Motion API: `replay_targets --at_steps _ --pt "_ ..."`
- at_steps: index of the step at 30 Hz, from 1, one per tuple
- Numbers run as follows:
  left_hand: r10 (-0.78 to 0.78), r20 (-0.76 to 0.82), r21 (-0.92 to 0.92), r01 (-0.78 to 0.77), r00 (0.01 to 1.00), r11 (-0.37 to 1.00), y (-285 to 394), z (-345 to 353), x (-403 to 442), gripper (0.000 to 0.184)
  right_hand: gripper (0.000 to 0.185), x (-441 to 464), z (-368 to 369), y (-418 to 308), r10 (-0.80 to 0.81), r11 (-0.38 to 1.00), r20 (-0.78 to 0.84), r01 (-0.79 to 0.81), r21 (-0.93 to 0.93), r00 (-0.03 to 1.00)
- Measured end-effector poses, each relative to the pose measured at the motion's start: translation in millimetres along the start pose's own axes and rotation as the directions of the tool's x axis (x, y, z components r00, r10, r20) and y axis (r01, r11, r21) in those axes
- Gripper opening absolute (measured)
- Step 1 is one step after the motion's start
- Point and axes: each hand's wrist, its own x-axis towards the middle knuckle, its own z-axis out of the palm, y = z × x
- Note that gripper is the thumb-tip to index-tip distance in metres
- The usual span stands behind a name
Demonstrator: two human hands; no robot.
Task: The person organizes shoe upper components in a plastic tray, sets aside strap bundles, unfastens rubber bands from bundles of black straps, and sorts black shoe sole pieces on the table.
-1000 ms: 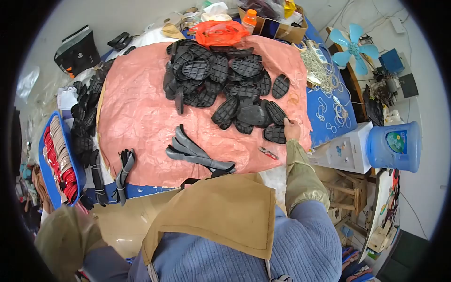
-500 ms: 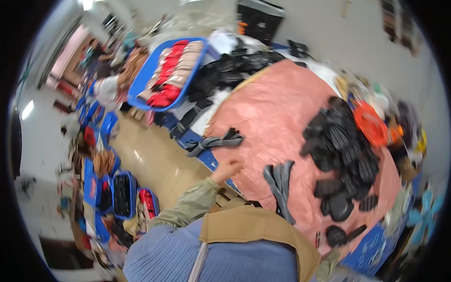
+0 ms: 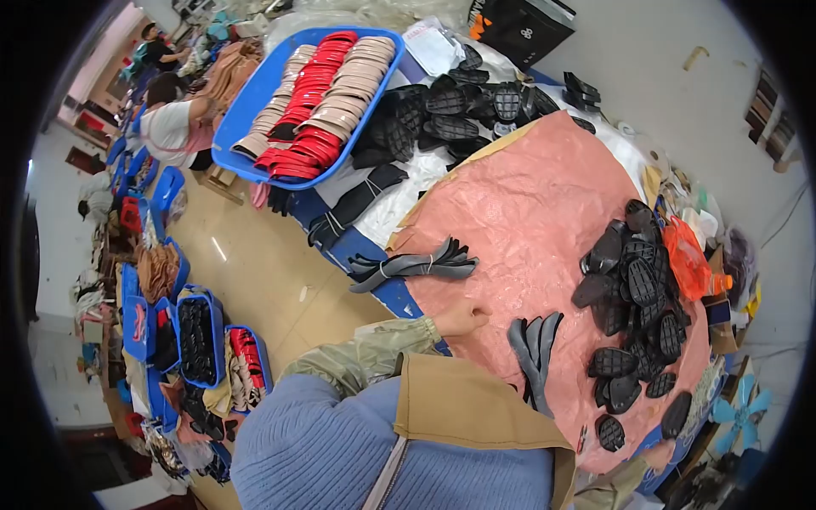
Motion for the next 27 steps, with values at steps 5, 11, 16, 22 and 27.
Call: replay_targets --at_steps 5,11,16,22,27 --pt "0.067 0.022 -0.257 -0.059 0.998 0.965 37 -5 4 0.028 0.025 -54 19 -53 0.059 0.974 0.188 -0.098 0.203 0.98" --pt "0.19 0.028 -0.515 -0.149 0.981 0.844 50 -8 -12 0.028 0.028 -144 112 -87 0.135 0.902 0.602 -0.348 0.254 0.787" --pt "0.105 0.031 -0.544 -0.071 0.994 0.836 23 -32 -15 0.023 0.03 -178 144 -110 0.097 0.91 0.738 -0.359 0.206 0.668" --pt "-0.007 0.025 -0.508 0.019 1.0 0.861 22 -55 -3 0.015 0.045 -192 157 -147 -0.098 0.991 0.728 -0.001 0.134 0.678" --pt "0.014 0.052 -0.505 0.014 0.999 0.863 23 -58 5 0.01 0.07 -209 167 -165 -0.353 0.894 0.741 0.438 0.089 0.571"
